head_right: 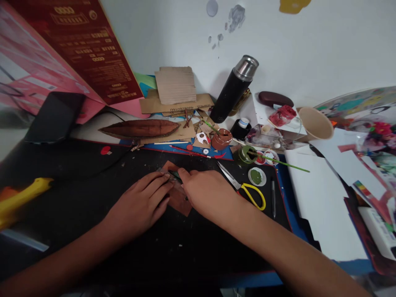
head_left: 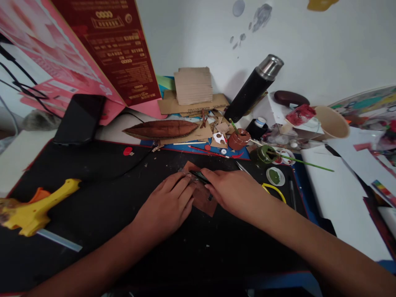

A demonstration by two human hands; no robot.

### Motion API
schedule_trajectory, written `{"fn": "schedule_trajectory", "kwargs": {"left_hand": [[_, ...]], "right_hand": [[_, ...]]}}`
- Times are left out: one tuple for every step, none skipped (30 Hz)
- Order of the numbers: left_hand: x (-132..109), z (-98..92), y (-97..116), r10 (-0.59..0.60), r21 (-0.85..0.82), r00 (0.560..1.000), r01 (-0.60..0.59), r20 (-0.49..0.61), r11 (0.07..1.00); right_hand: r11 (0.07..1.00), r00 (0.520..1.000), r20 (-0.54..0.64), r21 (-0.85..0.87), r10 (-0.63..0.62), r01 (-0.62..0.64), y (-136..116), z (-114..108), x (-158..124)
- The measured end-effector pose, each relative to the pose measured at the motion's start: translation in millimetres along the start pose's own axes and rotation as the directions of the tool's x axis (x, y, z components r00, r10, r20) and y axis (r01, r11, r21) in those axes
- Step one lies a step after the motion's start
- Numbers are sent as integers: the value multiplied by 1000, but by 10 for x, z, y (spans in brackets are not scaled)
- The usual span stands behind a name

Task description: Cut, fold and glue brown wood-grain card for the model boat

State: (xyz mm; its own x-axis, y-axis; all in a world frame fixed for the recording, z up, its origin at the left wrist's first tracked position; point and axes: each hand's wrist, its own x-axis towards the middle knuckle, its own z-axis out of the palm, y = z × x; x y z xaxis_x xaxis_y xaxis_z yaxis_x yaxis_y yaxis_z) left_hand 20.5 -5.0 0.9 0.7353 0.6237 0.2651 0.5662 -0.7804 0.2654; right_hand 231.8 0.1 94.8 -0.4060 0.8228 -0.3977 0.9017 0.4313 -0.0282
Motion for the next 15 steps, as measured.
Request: {"fn": "schedule_trajectory", "kwargs": {"left_hand": [[1,-1,0,2,1,1000,-2,-5,1000],[2,-2,1,4,2,1000,-4,-9,1000],[3,-3,3,5,4,1000,-5,-11,1000],[3,-4,5,2,4,1000,-2,-11,1000],[3,-5,7,-3,3,1000,3,-10,1000],[2,-5,10,-6,0,1000,6,-9,1000],[2,-6,11,-9,-4,1000,9,-9,1000],[3,-6,12,-10,-6,1000,10,-10,1000],[4,-7,12,-7,-4,1000,7,-12,1000],[5,-9,11,0,1,1000,0,-15,1000],[7,-11,9,7,8,1000,-7,-18,1000],[8,-13,8,13,16,1000,-13,-22,1000],[10,-15,7,16,21,1000,-16,-26,1000],[11,-17,6,17,23,999,-16,-30,1000],[12,-18,6,15,23,999,-14,-31,1000]], "right_hand": [[1000,1000,1,-2,1,-1,0,-4,0],[1000,1000,2,-3,2,-2,-1,-7,0],[1000,1000,4,-3,4,-4,-2,-8,1],[1000,1000,5,-1,5,-5,-2,-6,2],[1000,1000,5,2,8,-8,-2,-1,3],[1000,1000,3,4,9,-9,-2,6,5],[1000,1000,-3,4,8,-8,-1,14,6],[1000,1000,-9,5,6,-6,0,22,6],[1000,1000,-14,6,3,-3,1,29,6],[1000,1000,-16,8,-1,1,2,34,6],[1000,1000,-14,11,-2,2,2,37,6],[1000,1000,-8,14,-1,1,2,38,6],[1000,1000,-2,15,1,-1,1,37,6],[1000,1000,5,14,2,-2,-1,36,7],[1000,1000,9,10,3,-3,-4,34,7]]}}
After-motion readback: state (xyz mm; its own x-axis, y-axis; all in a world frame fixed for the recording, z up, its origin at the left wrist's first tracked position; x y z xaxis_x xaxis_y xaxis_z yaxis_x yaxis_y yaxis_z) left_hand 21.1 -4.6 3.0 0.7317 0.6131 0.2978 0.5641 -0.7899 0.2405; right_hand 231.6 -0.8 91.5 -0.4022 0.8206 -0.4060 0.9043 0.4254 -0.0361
